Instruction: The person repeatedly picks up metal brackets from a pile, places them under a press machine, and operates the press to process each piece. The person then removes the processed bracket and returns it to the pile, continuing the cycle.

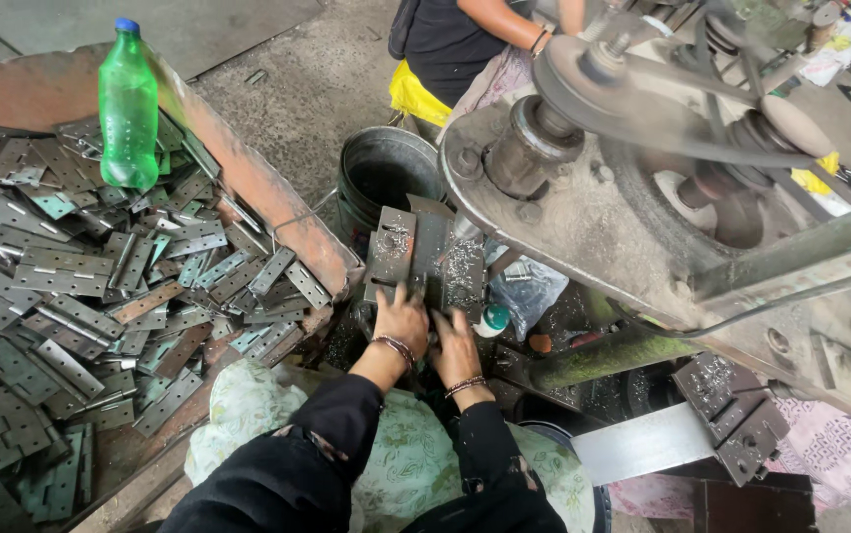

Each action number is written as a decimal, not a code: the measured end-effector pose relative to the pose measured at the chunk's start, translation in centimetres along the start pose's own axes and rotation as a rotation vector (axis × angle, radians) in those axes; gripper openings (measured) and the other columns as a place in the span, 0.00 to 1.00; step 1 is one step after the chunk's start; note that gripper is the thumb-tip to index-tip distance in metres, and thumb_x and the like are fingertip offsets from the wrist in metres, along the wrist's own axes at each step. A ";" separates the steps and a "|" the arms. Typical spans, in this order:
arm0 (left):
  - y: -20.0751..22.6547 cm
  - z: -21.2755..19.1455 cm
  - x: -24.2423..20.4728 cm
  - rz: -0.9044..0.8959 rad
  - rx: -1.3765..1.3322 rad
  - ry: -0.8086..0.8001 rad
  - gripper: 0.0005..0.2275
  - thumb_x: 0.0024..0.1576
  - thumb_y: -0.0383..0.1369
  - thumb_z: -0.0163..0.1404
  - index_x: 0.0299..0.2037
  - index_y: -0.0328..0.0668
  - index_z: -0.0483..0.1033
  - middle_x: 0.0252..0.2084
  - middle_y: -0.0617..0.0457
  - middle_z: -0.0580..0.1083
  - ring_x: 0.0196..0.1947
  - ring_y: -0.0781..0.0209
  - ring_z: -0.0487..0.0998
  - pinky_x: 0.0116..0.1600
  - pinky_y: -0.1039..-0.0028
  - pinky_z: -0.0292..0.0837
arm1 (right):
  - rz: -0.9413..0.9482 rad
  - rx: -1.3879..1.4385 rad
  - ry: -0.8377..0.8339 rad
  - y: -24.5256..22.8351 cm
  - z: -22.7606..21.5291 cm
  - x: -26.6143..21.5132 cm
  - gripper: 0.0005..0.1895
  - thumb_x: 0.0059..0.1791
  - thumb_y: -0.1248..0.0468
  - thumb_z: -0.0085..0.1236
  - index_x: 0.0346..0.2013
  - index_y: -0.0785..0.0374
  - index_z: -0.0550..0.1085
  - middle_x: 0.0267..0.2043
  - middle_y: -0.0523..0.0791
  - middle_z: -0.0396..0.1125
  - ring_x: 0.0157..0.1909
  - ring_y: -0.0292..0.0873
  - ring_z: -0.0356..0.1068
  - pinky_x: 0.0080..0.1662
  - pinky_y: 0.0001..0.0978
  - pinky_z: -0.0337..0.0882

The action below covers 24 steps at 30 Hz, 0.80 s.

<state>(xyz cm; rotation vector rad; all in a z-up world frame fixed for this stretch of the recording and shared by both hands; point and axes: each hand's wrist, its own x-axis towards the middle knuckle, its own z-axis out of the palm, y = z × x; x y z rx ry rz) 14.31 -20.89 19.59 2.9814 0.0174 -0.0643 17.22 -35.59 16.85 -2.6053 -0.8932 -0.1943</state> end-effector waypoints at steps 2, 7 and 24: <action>1.1 0.2 -0.4 0.002 0.059 -0.041 0.18 0.63 0.37 0.41 0.60 0.41 0.75 0.71 0.47 0.62 0.75 0.38 0.49 0.68 0.29 0.42 | -0.053 0.010 0.013 0.4 -0.4 -0.9 0.38 0.36 0.77 0.64 0.62 0.61 0.69 0.62 0.54 0.64 0.62 0.60 0.66 0.63 0.44 0.68; 1.1 -0.6 0.1 -0.030 0.139 -0.051 0.18 0.65 0.38 0.38 0.61 0.48 0.75 0.73 0.50 0.61 0.76 0.38 0.47 0.69 0.26 0.38 | 0.214 0.021 -0.195 -0.2 -2.9 -5.8 0.35 0.44 0.62 0.64 0.65 0.61 0.65 0.68 0.54 0.60 0.63 0.59 0.66 0.60 0.44 0.69; 0.2 -0.2 4.5 -0.108 0.110 -0.020 0.19 0.65 0.37 0.36 0.61 0.45 0.75 0.71 0.52 0.64 0.76 0.39 0.49 0.69 0.25 0.35 | 0.574 0.007 -0.545 -0.3 2.0 -13.8 0.44 0.48 0.56 0.61 0.74 0.59 0.51 0.45 0.59 0.73 0.44 0.61 0.73 0.45 0.55 0.74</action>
